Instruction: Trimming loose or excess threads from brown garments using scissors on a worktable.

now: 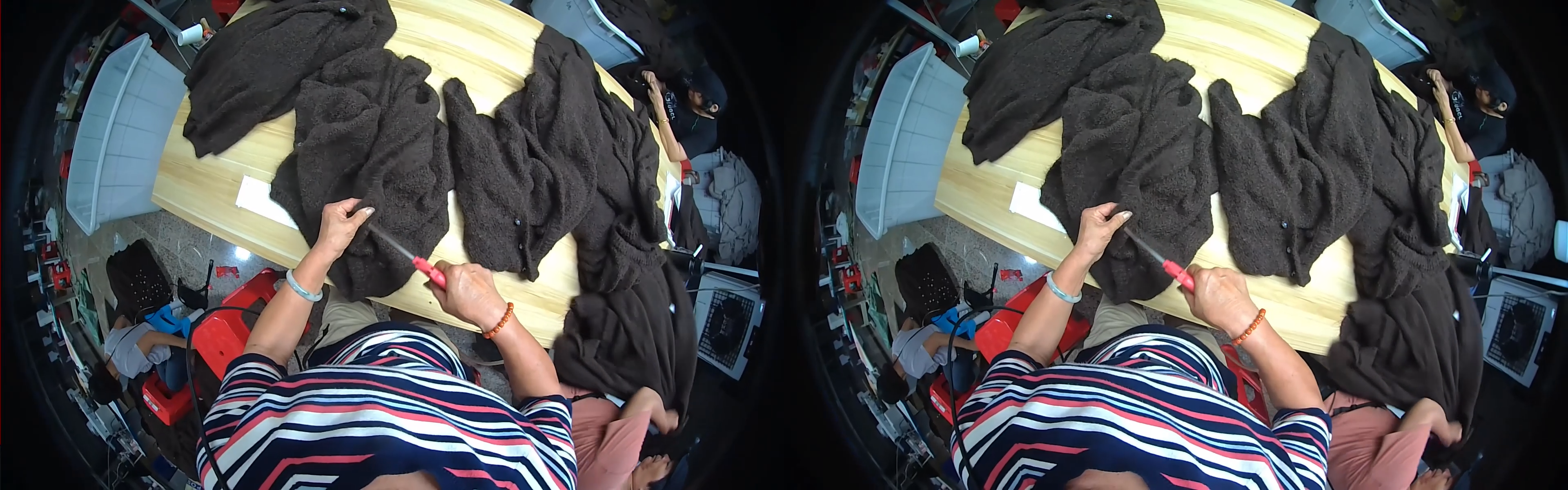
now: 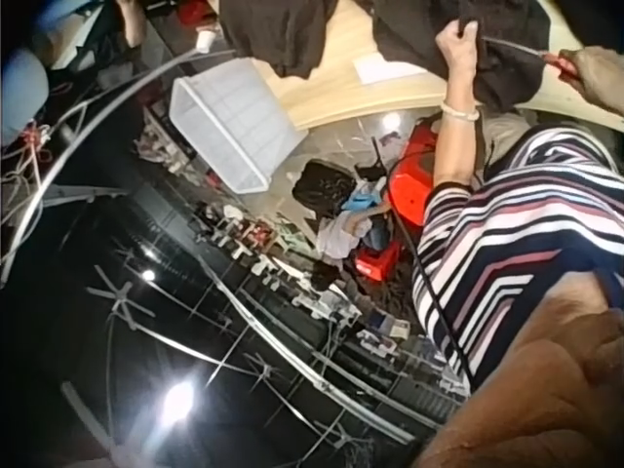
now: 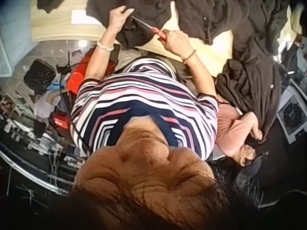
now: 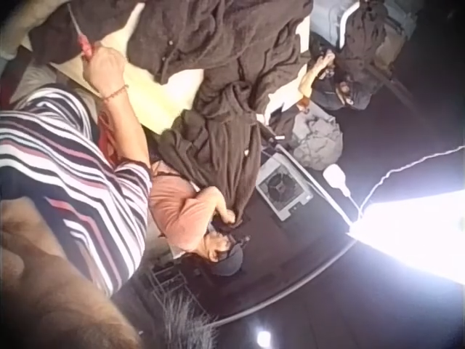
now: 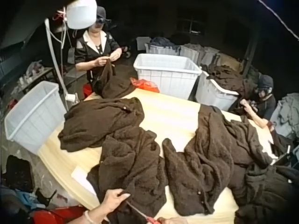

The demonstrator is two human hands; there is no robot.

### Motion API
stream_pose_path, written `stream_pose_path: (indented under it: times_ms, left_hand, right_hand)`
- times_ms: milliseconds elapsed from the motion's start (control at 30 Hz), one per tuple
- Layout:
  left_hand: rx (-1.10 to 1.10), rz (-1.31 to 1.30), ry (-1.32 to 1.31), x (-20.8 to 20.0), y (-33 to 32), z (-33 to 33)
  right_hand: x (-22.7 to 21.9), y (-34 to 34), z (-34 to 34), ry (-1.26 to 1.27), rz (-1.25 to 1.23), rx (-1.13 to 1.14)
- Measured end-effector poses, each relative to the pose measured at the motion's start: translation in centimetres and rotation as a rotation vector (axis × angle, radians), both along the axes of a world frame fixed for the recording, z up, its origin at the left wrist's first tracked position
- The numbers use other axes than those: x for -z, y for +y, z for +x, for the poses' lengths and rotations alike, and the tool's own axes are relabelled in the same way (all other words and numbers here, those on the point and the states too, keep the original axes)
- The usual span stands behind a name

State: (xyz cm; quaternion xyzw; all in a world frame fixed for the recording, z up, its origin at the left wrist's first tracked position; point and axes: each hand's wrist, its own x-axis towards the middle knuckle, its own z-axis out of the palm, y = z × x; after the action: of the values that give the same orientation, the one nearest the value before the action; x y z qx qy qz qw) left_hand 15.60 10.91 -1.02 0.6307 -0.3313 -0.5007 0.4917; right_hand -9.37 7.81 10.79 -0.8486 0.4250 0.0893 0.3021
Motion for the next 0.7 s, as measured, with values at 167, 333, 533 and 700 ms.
stream_pose_path:
  times_ms: [167, 333, 533, 700]
  left_hand:
    - [-0.079, 0.012, 0.106, 1.5, 0.5, 0.6]
    - [0.079, 0.154, -0.243, 1.6, 4.0, 1.6]
    - [-0.150, 0.160, 0.121, 4.8, 7.1, -0.1]
    - [-0.238, 0.201, 0.197, 4.3, 6.9, -0.8]
  right_hand:
    - [0.2, -0.9, -0.1, 0.016, -0.025, 0.104]
    - [0.5, -0.7, -1.7, -0.002, 0.026, 0.088]
    - [1.3, 0.9, -2.2, -0.036, 0.027, 0.012]
    - [1.4, 3.4, -1.9, -0.017, 0.127, -0.286]
